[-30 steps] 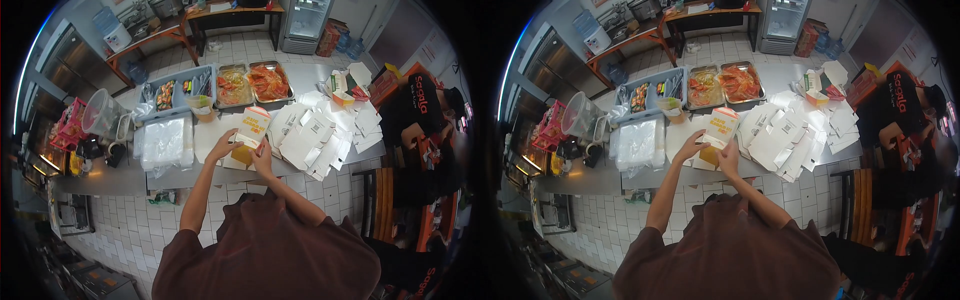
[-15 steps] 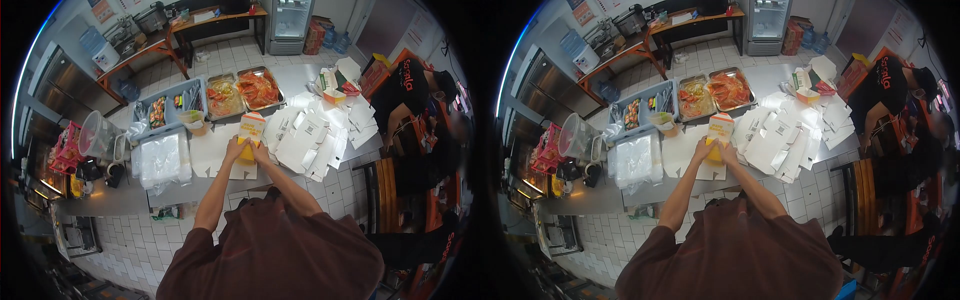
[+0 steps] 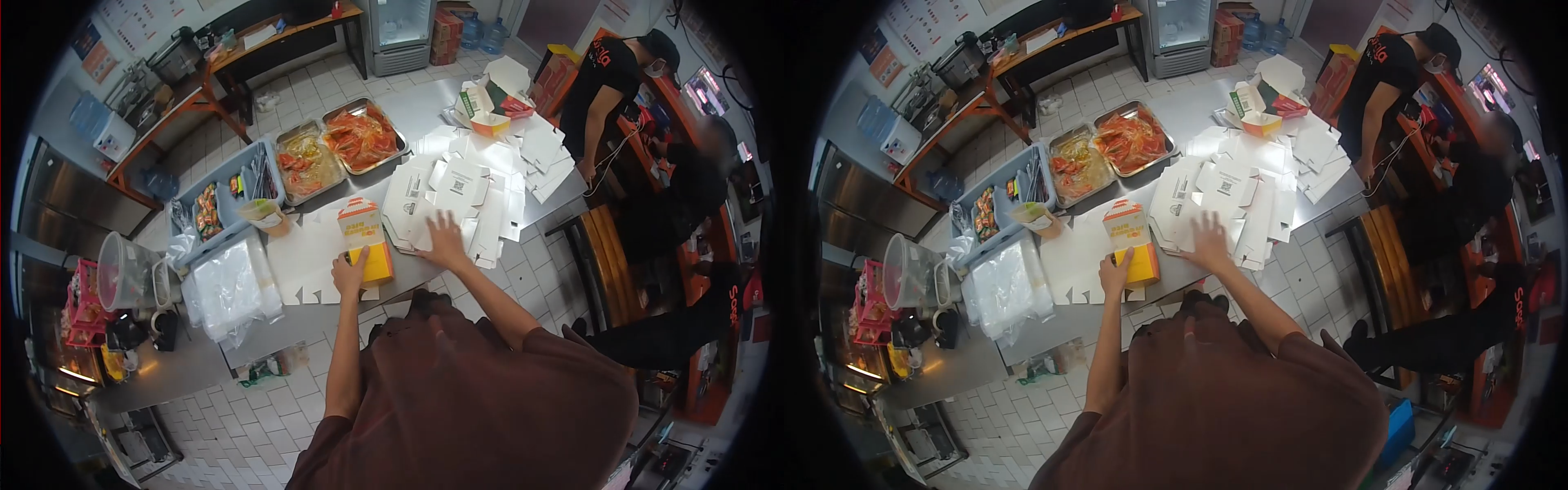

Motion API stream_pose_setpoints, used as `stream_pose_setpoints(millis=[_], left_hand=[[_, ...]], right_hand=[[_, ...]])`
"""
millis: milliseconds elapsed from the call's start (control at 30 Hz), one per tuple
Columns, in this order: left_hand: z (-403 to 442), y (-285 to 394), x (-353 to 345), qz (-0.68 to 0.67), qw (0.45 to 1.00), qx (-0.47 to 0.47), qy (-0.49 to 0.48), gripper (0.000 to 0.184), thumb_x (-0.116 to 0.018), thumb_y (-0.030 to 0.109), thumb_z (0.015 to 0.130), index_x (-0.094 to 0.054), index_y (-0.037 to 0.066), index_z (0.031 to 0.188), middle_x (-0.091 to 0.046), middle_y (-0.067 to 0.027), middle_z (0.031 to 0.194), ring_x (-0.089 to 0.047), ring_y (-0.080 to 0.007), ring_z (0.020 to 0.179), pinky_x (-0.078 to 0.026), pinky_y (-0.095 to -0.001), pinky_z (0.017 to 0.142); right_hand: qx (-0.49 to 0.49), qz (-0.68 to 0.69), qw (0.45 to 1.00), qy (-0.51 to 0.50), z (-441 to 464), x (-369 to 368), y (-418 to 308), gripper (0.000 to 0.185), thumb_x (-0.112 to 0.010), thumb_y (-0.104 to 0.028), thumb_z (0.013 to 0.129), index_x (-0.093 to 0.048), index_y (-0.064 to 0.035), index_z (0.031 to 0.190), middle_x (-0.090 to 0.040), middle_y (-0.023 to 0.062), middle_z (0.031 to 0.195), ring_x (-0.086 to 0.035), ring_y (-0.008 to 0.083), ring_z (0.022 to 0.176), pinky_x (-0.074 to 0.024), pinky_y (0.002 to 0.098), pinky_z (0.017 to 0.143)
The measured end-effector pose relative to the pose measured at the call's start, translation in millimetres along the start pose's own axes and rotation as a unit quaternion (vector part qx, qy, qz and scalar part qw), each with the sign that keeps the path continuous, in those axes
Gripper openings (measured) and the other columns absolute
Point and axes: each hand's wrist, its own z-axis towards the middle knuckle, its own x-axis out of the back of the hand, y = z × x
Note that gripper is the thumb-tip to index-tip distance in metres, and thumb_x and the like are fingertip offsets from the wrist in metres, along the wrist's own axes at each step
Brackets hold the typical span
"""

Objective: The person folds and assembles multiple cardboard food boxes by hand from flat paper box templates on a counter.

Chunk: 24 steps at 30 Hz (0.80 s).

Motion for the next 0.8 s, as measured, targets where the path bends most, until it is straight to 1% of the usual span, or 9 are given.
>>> stream_pose_setpoints(millis=[167,267,367,467,567,667,700,733,800], left_hand=[[4,18,-6,-0.04,0.999,0.012,0.016,0.105,-0.066,0.079,0.077,-0.047,0.001,0.145,-0.055,-0.0221,0.137,-0.052,-0.0405,0.127,-0.043,-0.0498,0.105],[11,0,-17,-0.196,0.978,-0.03,0.063,0.098,-0.074,0.064,0.082,-0.044,-0.003,0.146,-0.053,-0.0218,0.14,-0.048,-0.04,0.131,-0.039,-0.0504,0.109],[-17,7,-6,-0.226,0.935,-0.139,0.236,0.079,-0.077,0.044,0.089,-0.045,-0.005,0.142,-0.054,-0.0214,0.138,-0.047,-0.0378,0.132,-0.035,-0.0488,0.113],[-86,41,32,-0.133,0.894,-0.232,0.358,0.061,-0.073,0.034,0.094,-0.049,-0.003,0.136,-0.055,-0.0211,0.136,-0.045,-0.0352,0.132,-0.031,-0.0467,0.116],[-126,68,37,-0.322,0.91,-0.248,0.086,0.049,-0.066,0.032,0.1,-0.051,0.0,0.133,-0.055,-0.0163,0.136,-0.054,-0.0287,0.122,-0.041,-0.0448,0.106],[-177,129,38,-0.55,0.794,-0.242,-0.096,0.047,-0.062,0.03,0.103,-0.05,-0.001,0.137,-0.059,-0.0141,0.13,-0.061,-0.0242,0.112,-0.049,-0.0401,0.098],[-185,139,42,-0.573,0.784,-0.215,-0.103,0.047,-0.061,0.028,0.103,-0.048,-0.001,0.139,-0.06,-0.0145,0.128,-0.062,-0.0235,0.11,-0.051,-0.0386,0.096],[-193,148,46,-0.597,0.773,-0.186,-0.108,0.048,-0.06,0.027,0.104,-0.047,-0.001,0.141,-0.061,-0.0148,0.127,-0.064,-0.0229,0.108,-0.052,-0.0371,0.095],[-203,151,51,-0.553,0.828,-0.068,-0.067,0.048,-0.058,0.023,0.106,-0.044,-0.001,0.145,-0.062,-0.017,0.127,-0.065,-0.0227,0.106,-0.053,-0.0343,0.093]], right_hand=[[-0.006,-0.028,0.988,-0.154,9,7,54,0.111,-0.091,-0.055,0.058,-0.047,-0.009,0.149,-0.029,0.0324,0.159,-0.033,0.056,0.143,-0.0408,0.0529,0.114],[0.045,-0.05,0.979,-0.191,22,20,62,0.091,-0.089,-0.05,0.065,-0.057,-0.0137,0.142,-0.048,0.0275,0.149,-0.055,0.0476,0.128,-0.0506,0.047,0.104],[0.037,0.117,0.966,-0.228,47,28,96,0.06,-0.083,-0.042,0.076,-0.068,-0.0141,0.127,-0.066,0.0201,0.128,-0.071,0.0369,0.103,-0.0561,0.0428,0.09],[-0.062,0.249,0.956,0.141,27,65,93,0.031,-0.072,-0.028,0.089,-0.072,-0.0084,0.112,-0.073,0.0135,0.101,-0.072,0.0312,0.079,-0.0561,0.0429,0.075],[0.005,0.227,0.901,0.37,-10,155,39,0.009,-0.064,-0.008,0.095,-0.068,-0.0028,0.101,-0.068,0.012,0.084,-0.066,0.0253,0.066,-0.053,0.0342,0.063],[0.107,0.285,0.919,0.252,-67,178,-15,0.014,-0.069,-0.003,0.09,-0.069,-0.0038,0.104,-0.068,0.0093,0.086,-0.066,0.0194,0.07,-0.0527,0.0302,0.06],[0.094,0.331,0.935,0.087,-97,197,-43,0.021,-0.071,-0.006,0.088,-0.069,-0.0061,0.109,-0.07,0.0086,0.09,-0.069,0.0226,0.079,-0.0563,0.0331,0.069],[0.217,0.298,0.929,0.018,-113,196,-60,0.027,-0.074,-0.012,0.087,-0.068,-0.0074,0.114,-0.071,0.0097,0.096,-0.07,0.0288,0.091,-0.057,0.0393,0.081],[0.249,0.237,0.93,-0.127,-133,200,-78,0.046,-0.074,-0.022,0.087,-0.06,-0.01,0.129,-0.059,0.0164,0.131,-0.067,0.0354,0.104,-0.054,0.0449,0.088]])
